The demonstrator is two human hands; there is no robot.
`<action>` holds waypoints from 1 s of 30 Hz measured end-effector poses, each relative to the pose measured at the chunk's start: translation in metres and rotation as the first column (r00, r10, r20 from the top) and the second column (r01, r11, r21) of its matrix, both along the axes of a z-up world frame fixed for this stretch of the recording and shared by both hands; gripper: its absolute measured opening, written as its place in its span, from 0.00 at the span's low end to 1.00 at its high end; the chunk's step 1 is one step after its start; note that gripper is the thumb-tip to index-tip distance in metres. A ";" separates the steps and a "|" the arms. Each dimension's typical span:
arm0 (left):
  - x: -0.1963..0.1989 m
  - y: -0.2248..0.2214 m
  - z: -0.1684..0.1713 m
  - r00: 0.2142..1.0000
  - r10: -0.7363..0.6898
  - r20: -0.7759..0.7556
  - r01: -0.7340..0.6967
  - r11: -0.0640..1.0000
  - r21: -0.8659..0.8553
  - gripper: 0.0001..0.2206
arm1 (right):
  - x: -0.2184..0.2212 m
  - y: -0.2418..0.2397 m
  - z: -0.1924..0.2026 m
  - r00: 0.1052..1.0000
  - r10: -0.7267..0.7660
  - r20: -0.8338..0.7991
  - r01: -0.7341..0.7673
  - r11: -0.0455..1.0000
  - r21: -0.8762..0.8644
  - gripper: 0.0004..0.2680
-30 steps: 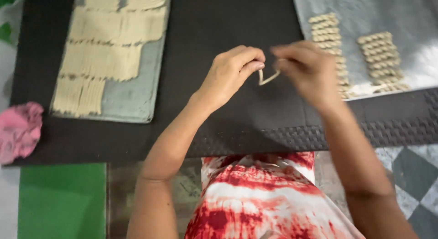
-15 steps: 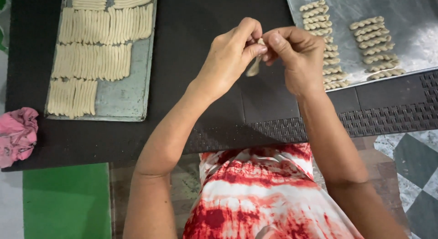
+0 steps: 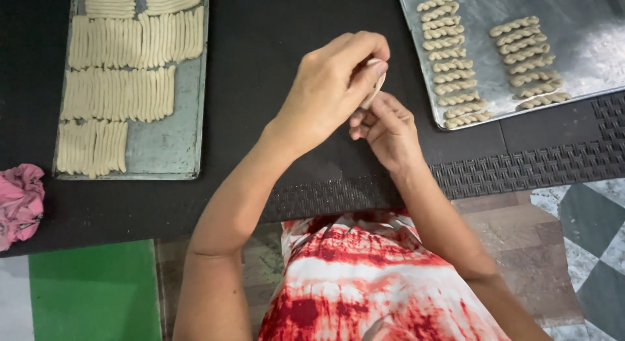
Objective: The person is taking long, thin strips of dough from a tray, twisting them into a spiral shape, and then placing them neatly onto a separate baking sheet.
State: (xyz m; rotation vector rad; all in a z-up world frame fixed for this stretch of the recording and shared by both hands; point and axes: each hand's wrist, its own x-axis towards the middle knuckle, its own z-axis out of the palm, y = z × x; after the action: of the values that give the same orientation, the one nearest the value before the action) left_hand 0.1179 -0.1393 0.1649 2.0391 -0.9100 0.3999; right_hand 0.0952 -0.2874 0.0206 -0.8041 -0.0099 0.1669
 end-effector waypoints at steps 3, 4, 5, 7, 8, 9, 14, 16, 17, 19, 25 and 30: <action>0.001 0.016 -0.003 0.986 0.017 -0.169 -0.032 0.996 -0.087 0.03 | 0.004 -0.006 0.003 0.994 -0.003 -0.112 0.022 0.985 0.171 0.06; 0.003 0.023 -0.006 0.943 0.012 -0.334 -0.069 0.985 -0.160 0.03 | 0.006 -0.011 0.006 0.974 -0.002 -0.228 0.060 0.967 0.246 0.05; 0.010 0.034 -0.017 0.944 0.012 -0.331 -0.069 0.984 -0.162 0.03 | 0.004 -0.030 -0.007 0.974 -0.002 -0.225 0.059 0.968 0.244 0.05; 0.024 0.055 -0.039 0.741 -0.217 -0.636 -0.136 0.879 -0.458 0.03 | -0.001 -0.070 -0.032 0.972 0.236 0.024 -0.200 0.762 0.616 0.07; 0.036 0.059 -0.070 0.742 -0.219 -0.634 -0.136 0.877 -0.461 0.03 | -0.004 -0.082 -0.033 0.971 0.236 0.025 -0.202 0.764 0.613 0.07; 0.049 0.063 -0.100 0.736 -0.147 -0.661 -0.239 0.857 -0.456 0.03 | -0.006 -0.093 -0.033 0.985 0.171 0.001 -0.153 0.882 0.446 0.10; 0.073 0.095 -0.186 0.915 0.389 -0.109 -0.369 0.914 0.168 0.04 | -0.022 -0.095 -0.021 0.990 -0.129 -0.057 0.095 0.910 -0.404 0.14; 0.069 0.113 -0.203 0.877 0.335 0.343 -0.460 0.790 0.406 0.05 | -0.022 -0.096 -0.032 0.984 -0.177 -0.032 0.128 0.815 -0.566 0.11; 0.069 0.112 -0.197 0.874 0.339 0.348 -0.465 0.791 0.397 0.05 | -0.021 -0.091 -0.025 0.984 -0.175 -0.024 0.130 0.812 -0.570 0.11; 0.065 0.111 -0.186 0.860 0.379 0.342 -0.510 0.623 0.593 0.08 | -0.025 -0.079 -0.012 0.988 -0.152 -0.002 0.117 0.772 -0.625 0.10; 0.135 0.038 -0.153 0.820 0.559 0.126 -0.503 0.595 0.627 0.19 | -0.031 -0.060 0.013 0.995 -0.035 0.097 0.100 0.550 -0.829 0.13; 0.106 0.045 -0.174 0.826 0.516 -0.226 -0.257 0.702 0.664 0.30 | -0.052 -0.055 0.019 0.982 -0.063 0.180 0.190 0.388 -0.902 0.18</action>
State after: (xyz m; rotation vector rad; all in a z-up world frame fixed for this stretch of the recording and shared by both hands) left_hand 0.2244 -0.0945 -0.0091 2.7999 -0.3377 -0.1338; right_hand 0.0428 -0.3424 0.0397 -1.9667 0.0401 -0.0526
